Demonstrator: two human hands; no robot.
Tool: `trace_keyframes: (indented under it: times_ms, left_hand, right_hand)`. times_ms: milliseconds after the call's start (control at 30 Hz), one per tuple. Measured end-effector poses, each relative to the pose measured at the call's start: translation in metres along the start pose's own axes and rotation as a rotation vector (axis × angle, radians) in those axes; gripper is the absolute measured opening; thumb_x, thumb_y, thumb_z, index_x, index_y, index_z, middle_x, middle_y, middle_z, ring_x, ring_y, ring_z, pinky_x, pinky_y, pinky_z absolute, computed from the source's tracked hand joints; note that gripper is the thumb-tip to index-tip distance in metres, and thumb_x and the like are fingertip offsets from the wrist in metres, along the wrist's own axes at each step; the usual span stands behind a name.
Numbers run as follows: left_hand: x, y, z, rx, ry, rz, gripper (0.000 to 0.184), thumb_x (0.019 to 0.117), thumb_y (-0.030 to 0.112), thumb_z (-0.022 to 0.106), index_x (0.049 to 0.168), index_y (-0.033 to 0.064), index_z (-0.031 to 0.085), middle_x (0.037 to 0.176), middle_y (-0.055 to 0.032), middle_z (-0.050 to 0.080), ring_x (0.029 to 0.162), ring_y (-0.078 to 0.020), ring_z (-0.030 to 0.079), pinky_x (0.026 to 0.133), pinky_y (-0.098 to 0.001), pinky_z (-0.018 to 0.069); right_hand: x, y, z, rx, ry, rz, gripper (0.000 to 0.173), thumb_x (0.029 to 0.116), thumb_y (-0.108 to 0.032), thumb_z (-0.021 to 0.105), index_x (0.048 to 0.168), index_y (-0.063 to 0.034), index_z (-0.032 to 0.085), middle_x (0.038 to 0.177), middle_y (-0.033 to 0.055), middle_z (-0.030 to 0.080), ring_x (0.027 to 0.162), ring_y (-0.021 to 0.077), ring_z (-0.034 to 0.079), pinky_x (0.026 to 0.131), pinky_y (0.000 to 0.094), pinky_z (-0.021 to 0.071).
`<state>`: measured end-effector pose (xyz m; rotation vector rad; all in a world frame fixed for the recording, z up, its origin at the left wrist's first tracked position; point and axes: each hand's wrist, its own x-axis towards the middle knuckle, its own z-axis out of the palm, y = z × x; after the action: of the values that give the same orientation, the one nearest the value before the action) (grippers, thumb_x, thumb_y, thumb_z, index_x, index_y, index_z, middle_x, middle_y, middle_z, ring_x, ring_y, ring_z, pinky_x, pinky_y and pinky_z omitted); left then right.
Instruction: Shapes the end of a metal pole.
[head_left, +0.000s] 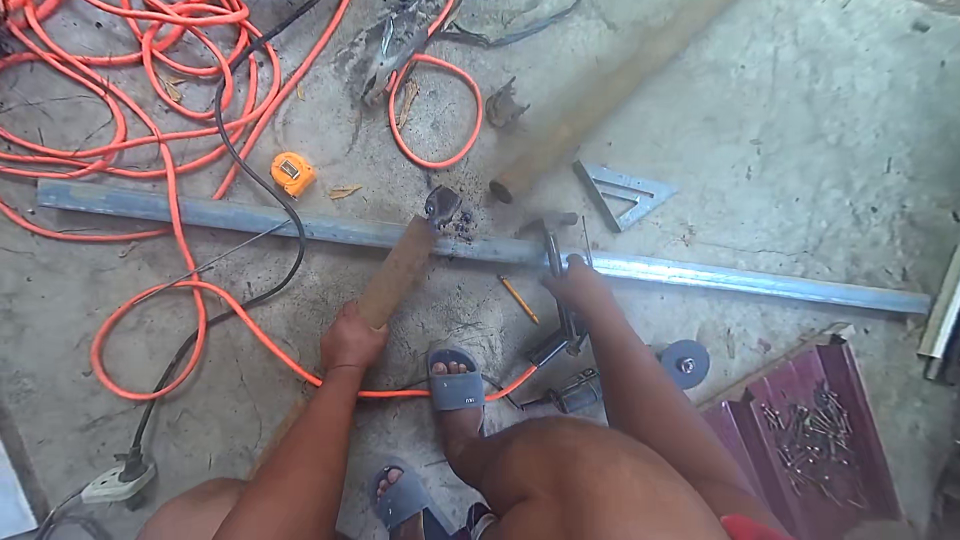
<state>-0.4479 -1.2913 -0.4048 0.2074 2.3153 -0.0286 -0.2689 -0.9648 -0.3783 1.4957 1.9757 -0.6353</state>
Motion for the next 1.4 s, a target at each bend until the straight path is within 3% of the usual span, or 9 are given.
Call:
trace_keyframes:
  times_ms: [167,333,500,633,867,1000,1067,1267,1400]
  left_hand:
    - [-0.002,0.002,0.002,0.02,0.022,-0.002,0.081,0.0833,0.055,0.074,0.146,0.0116,0.049,0.129,-0.0143,0.069,0.115,-0.0326,0.069,0.094,-0.0575,0.055]
    - [-0.003,0.003,0.0,0.004,0.019,-0.016,0.078,0.0836,0.054,0.076,0.144,0.0104,0.053,0.127,-0.0174,0.07,0.116,-0.0365,0.069,0.095,-0.0615,0.0531]
    - [0.001,0.001,0.001,0.003,0.023,-0.024,0.08,0.0827,0.055,0.077,0.145,0.0104,0.052,0.126,-0.0182,0.07,0.115,-0.0371,0.069,0.094,-0.0615,0.0536]
    - [0.001,0.003,-0.001,0.002,0.03,-0.033,0.078,0.0818,0.056,0.077,0.141,0.01,0.055,0.123,-0.0175,0.071,0.114,-0.0364,0.07,0.093,-0.0613,0.0543]
    - [0.001,0.004,0.0,0.016,0.042,-0.033,0.076,0.0827,0.054,0.078,0.139,0.0094,0.055,0.121,-0.0178,0.071,0.112,-0.0373,0.07,0.092,-0.0608,0.0543]
    - [0.0,0.003,0.004,0.027,0.033,-0.037,0.076,0.0818,0.054,0.077,0.138,0.0091,0.055,0.122,-0.0183,0.07,0.112,-0.0373,0.07,0.091,-0.061,0.0547]
    - [0.002,0.005,0.001,0.025,0.031,-0.04,0.076,0.083,0.054,0.076,0.139,0.009,0.054,0.125,-0.0186,0.069,0.115,-0.0369,0.069,0.093,-0.0607,0.0542]
    - [-0.001,0.004,0.0,0.036,0.039,-0.026,0.072,0.0847,0.053,0.076,0.137,0.0077,0.055,0.123,-0.0187,0.07,0.114,-0.0364,0.069,0.094,-0.0596,0.0539]
    - [-0.003,0.001,0.002,-0.007,0.043,-0.026,0.078,0.0824,0.052,0.078,0.143,0.0089,0.053,0.124,-0.0207,0.069,0.114,-0.0396,0.068,0.094,-0.0629,0.0535]
  right_hand:
    - [0.011,0.011,0.013,0.393,0.029,0.046,0.044,0.0976,-0.012,0.058,0.14,-0.003,0.053,0.111,0.0274,0.067,0.091,0.042,0.068,0.08,0.0627,0.0541]
    - [-0.068,0.002,-0.004,1.112,0.126,-0.372,0.033,0.1063,-0.015,0.05,0.138,-0.0053,0.048,0.075,-0.0001,0.057,0.053,0.009,0.057,0.053,0.0288,0.0562]
    - [-0.094,-0.043,0.016,0.872,0.115,-0.578,0.043,0.1113,-0.038,0.032,0.141,-0.0094,0.045,0.069,0.0031,0.05,0.049,0.0164,0.049,0.046,0.0372,0.049]
    - [-0.055,-0.07,0.033,0.535,-0.049,-0.467,0.04,0.112,-0.038,0.041,0.131,-0.0051,0.054,0.08,0.0123,0.057,0.067,0.0276,0.058,0.066,0.0506,0.0516]
    - [-0.084,-0.072,0.012,0.765,0.484,-0.776,0.035,0.11,-0.034,0.039,0.115,-0.0008,0.05,0.065,-0.0001,0.049,0.051,0.0129,0.052,0.049,0.035,0.0504]
    - [-0.051,-0.081,0.038,0.444,0.009,-0.477,0.042,0.1116,-0.039,0.042,0.125,-0.0006,0.051,0.082,0.0158,0.06,0.074,0.0323,0.063,0.072,0.0541,0.0534]
    - [-0.053,-0.088,0.015,0.503,-0.018,-0.466,0.043,0.1112,-0.042,0.042,0.123,-0.0025,0.056,0.082,0.0138,0.059,0.069,0.0295,0.061,0.067,0.0518,0.0532]
    - [-0.093,-0.084,-0.023,0.93,0.582,-0.914,0.031,0.1107,-0.032,0.037,0.105,-0.0038,0.047,0.064,-0.0015,0.047,0.049,0.0125,0.051,0.048,0.0357,0.0514]
    - [-0.055,-0.078,0.04,0.622,0.047,-0.515,0.044,0.112,-0.04,0.039,0.125,-0.0004,0.051,0.076,0.0115,0.057,0.06,0.025,0.059,0.059,0.0466,0.0539]
